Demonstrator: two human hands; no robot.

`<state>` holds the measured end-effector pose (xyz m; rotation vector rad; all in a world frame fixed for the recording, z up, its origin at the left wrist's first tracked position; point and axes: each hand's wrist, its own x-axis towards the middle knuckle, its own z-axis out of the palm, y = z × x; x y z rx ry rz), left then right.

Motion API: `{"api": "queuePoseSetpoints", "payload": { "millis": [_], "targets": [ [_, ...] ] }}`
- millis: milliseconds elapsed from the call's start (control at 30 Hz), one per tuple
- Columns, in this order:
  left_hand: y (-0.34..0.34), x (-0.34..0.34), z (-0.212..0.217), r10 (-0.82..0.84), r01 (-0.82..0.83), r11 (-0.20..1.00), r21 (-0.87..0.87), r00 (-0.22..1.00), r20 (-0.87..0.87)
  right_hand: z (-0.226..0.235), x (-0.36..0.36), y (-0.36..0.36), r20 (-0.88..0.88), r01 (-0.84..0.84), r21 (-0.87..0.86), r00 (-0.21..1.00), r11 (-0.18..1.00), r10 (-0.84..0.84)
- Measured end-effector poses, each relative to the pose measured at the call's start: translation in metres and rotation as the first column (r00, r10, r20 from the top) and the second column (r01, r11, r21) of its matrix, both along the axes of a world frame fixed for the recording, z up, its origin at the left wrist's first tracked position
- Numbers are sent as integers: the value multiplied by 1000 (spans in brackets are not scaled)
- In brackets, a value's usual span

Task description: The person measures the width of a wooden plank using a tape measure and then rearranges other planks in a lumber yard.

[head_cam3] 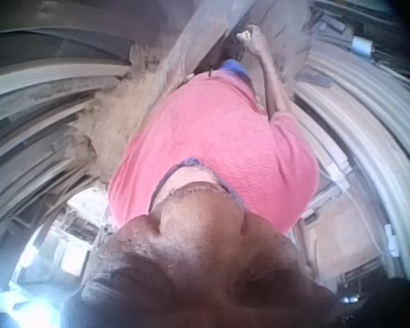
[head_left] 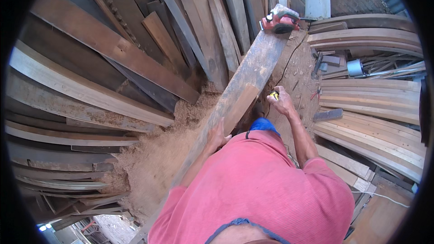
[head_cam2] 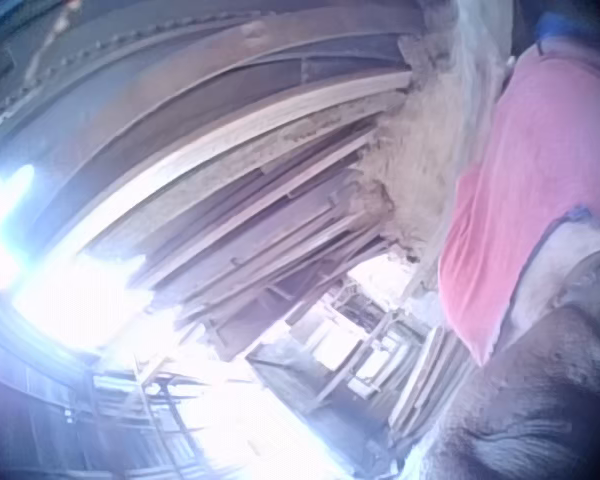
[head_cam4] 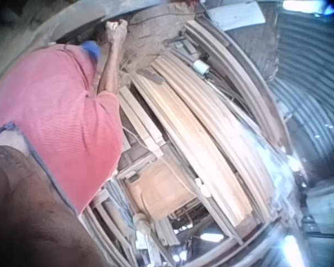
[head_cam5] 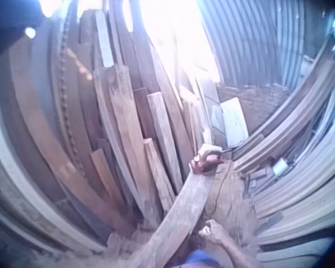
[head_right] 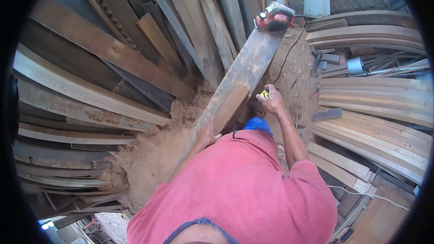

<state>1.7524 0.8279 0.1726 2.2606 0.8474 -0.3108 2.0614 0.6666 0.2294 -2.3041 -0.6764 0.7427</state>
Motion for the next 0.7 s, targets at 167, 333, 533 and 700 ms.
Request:
{"api": "queuePoseSetpoints", "payload": {
  "millis": [167, 333, 533, 700],
  "targets": [
    [-5, 3, 3, 30, -30, 999, 33, 1000, 3, -12, 50, 20, 132, -12, -120, 991, 993, 27],
    [-13, 12, 12, 107, -113, 989, 93, 992, 62, -48, 109, 57, 194, -125, -227, 966, 966, 170],
    [-30, 25, 23, 323, -294, 934, 204, 938, -124, -63, 160, 141, 29, -360, -471, 906, 805, 422],
    [-45, 41, 22, 483, -436, 862, 258, 861, -158, -164, 231, 168, 202, -508, -546, 692, 666, 693]
  ]
}}
